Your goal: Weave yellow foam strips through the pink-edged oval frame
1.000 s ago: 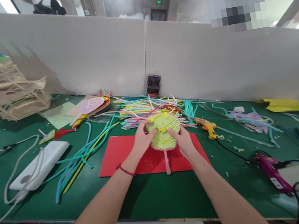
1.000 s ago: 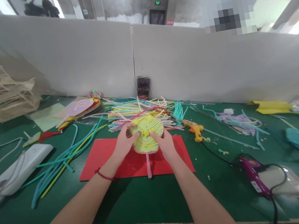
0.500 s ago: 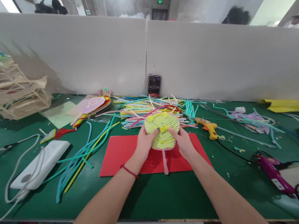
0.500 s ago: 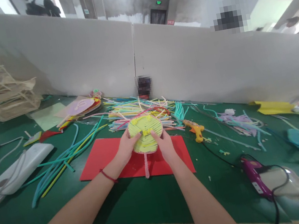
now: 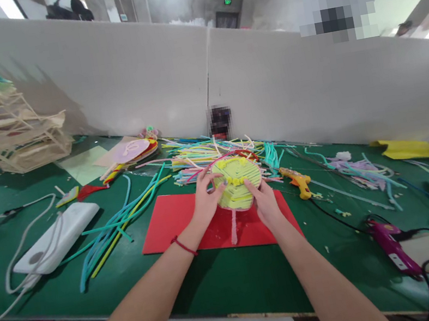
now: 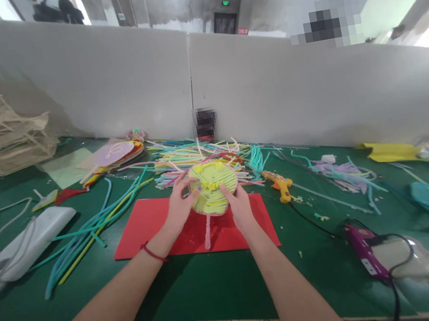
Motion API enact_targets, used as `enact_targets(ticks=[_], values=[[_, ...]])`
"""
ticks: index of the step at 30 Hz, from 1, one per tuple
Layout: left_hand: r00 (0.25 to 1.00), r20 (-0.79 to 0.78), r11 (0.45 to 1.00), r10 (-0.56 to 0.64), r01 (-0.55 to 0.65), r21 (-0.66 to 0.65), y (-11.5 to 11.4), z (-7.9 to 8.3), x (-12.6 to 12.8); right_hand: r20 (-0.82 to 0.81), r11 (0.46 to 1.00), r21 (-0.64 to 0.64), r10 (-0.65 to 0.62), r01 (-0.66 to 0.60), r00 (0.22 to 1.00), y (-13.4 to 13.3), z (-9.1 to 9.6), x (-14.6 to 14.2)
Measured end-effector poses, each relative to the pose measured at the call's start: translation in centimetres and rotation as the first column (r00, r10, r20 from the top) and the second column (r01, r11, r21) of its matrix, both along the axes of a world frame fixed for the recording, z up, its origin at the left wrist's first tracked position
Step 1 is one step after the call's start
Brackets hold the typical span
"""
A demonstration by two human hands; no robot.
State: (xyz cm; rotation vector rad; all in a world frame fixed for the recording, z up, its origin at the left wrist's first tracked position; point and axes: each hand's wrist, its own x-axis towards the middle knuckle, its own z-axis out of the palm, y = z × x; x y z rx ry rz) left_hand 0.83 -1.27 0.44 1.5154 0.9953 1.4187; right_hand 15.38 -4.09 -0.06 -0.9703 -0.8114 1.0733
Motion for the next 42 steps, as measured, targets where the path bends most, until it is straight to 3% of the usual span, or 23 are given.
enact_targets(ticks=[4,8,12,18,26,29,32,35,38,42], values=[[0.992,-0.125,0.999,0.032,-0.031,0.012,0.1,-0.2,0.1,0.01,1.0,0.006,0.029,-0.029,1.0,-0.1,0.0,-0.2],[0.995,-0.103,0.998,0.02,-0.025,-0.052,0.4,-0.3,0.1,0.0,0.999,-0.016,0.049,-0.049,0.999,0.0,-0.3,-0.2],[0.994,-0.079,0.997,-0.071,0.067,-0.048,0.8,0.5,-0.7,-0.021,0.999,-0.027,0.023,-0.023,1.0,0.2,-0.5,0.3],[0.928,-0.282,0.97,-0.243,0.232,-0.073,0.6,2.3,-1.9,-0.027,0.999,-0.044,0.025,-0.026,0.999,0.3,-0.4,0.7],[0.945,-0.319,0.998,-0.065,0.069,0.002,0.7,1.1,-1.1,0.028,0.998,-0.024,0.062,-0.062,0.998,0.0,-0.2,0.5],[0.976,-0.215,1.0,-0.026,0.026,-0.005,0.8,0.6,-0.8,0.059,0.995,-0.011,0.101,-0.101,0.993,-0.1,-0.1,0.5],[0.994,0.107,0.998,-0.009,0.016,-0.059,0.9,0.3,-0.4,0.056,0.996,0.002,0.085,-0.085,0.995,-0.1,-0.2,0.5],[0.928,0.367,0.972,-0.065,0.142,-0.188,0.9,0.4,-0.1,0.026,0.999,0.02,0.047,-0.048,0.999,0.0,-0.4,0.4],[0.884,0.422,0.909,-0.2,0.328,-0.257,0.5,0.6,0.0,0.007,0.999,0.023,0.03,-0.03,1.0,0.1,-0.3,0.4],[0.887,0.401,0.89,-0.231,0.359,-0.281,-0.1,0.8,-0.1,-0.007,0.998,0.02,0.061,-0.061,0.998,-0.1,0.0,0.2]])
